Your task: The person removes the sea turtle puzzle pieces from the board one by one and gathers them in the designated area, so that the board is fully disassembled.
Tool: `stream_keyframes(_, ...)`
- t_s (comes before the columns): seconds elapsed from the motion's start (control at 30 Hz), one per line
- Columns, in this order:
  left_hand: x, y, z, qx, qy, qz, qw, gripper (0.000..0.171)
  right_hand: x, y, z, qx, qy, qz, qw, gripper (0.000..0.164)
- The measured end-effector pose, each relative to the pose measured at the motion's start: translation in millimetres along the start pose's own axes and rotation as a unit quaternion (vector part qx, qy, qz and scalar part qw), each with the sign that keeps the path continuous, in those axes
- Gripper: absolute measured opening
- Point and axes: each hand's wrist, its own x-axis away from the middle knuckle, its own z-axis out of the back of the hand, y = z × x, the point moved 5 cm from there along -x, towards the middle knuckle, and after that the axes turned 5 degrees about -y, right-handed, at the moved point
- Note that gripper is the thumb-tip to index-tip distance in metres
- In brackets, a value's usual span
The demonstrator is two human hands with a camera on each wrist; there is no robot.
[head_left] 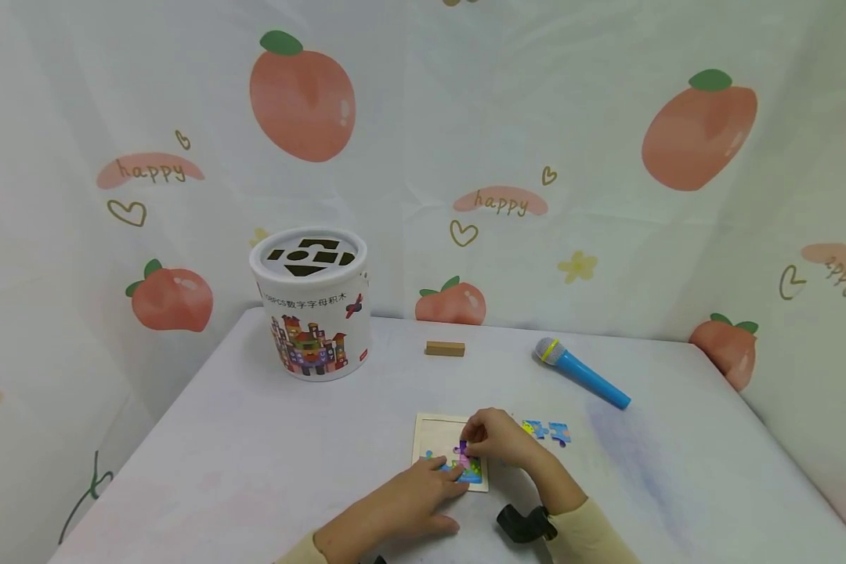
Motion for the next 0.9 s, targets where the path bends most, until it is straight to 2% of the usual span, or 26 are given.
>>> stream_keyframes(0.27,0.4,-0.4,1.6,0.020,-0.008,0.007,0.9997,0.051,1.4,-0.6,1.7,0.008,-0.002,0.015,1.000,0.004)
stream_keyframes(0.5,0.3,-0.6,1.6,0.034,-0.013,0.012,0.9993,0.051,1.2,3.6,3.6,-0.016,-0.006,0.006,1.000,0.005)
stream_keyframes(0.9,-0.7,-2.4,-2.2,0.038,-0.008,0.017,0.9991,0.051,3.4,8.6,6.1,-0.054,-0.017,0.033,0.998,0.006)
